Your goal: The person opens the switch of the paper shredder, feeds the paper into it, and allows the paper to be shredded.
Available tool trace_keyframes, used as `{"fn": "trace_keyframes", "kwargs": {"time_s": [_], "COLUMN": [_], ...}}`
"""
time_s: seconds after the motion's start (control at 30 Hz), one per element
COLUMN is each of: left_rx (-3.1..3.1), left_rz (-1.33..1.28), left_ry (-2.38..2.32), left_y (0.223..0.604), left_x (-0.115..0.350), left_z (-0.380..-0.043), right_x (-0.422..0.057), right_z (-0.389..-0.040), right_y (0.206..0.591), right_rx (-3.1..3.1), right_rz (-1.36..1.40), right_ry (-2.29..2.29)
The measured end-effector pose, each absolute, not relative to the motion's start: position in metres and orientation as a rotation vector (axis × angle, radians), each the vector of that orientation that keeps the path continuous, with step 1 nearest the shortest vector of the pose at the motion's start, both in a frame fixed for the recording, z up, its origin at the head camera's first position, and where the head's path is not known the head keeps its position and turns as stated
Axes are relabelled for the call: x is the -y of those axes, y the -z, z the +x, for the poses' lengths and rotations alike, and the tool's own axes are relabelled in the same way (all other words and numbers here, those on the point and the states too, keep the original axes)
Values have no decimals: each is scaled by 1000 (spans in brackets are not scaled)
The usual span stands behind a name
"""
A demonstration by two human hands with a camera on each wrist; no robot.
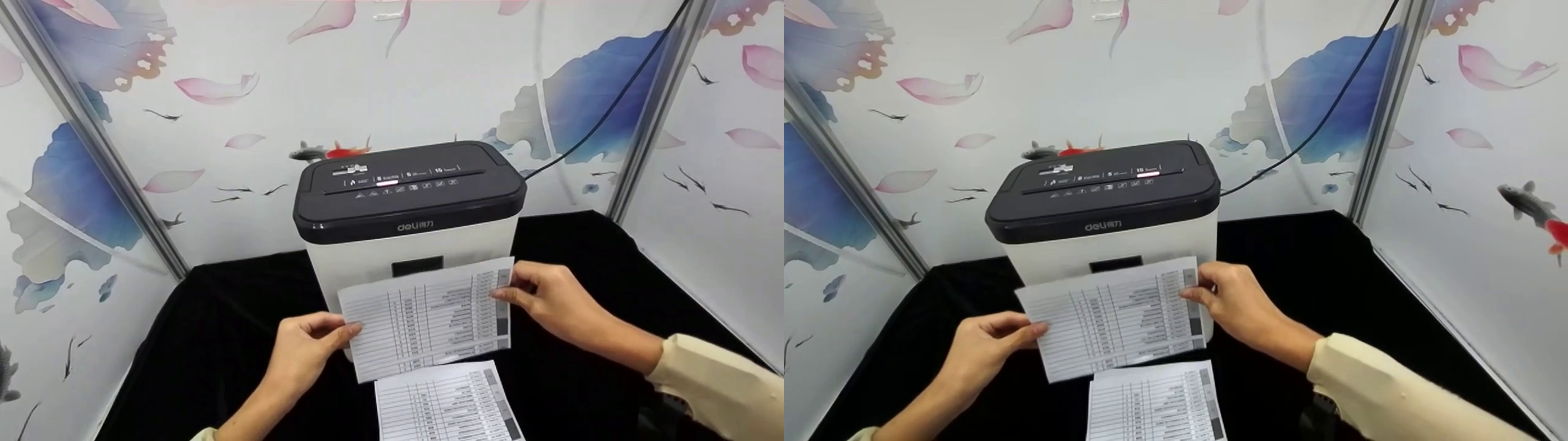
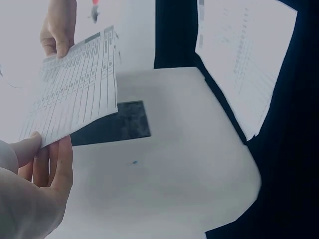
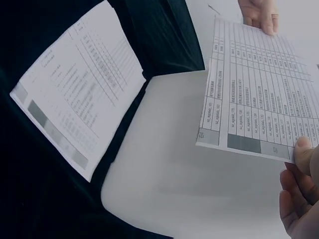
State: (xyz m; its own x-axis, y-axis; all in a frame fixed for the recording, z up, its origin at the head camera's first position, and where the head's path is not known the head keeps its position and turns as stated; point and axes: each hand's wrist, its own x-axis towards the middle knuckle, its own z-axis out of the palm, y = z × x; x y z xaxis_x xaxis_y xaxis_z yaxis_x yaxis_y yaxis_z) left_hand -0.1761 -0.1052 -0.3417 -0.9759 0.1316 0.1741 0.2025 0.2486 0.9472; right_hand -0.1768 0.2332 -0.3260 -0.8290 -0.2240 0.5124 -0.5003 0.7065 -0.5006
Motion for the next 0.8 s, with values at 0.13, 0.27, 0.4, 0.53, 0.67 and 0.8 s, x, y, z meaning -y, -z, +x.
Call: {"fn": "trace_keyframes", "kwargs": {"time_s": [0.13,0.27,0.4,0.53,0.67,0.8], "left_rx": [2437,2447,2445,2418,2394,2383], "left_rz": [-350,-356,-354,-359,-377,-404], "left_ry": [1828,1813,1822,1818,1804,1771], "left_y": [332,322,312,300,288,276], "left_x": [107,109,111,112,113,114], "left_z": [-178,-177,-177,-179,-182,-186], "right_x": [-232,-231,-230,-229,-229,-228], "right_z": [-179,-180,-182,-184,-186,-188], "right_y": [316,308,300,289,275,262], "right_rx": [2465,2441,2427,2425,2452,2471], "right_rz": [591,621,649,670,652,638], "right_ry": [-854,-829,-811,-804,-799,-790]}}
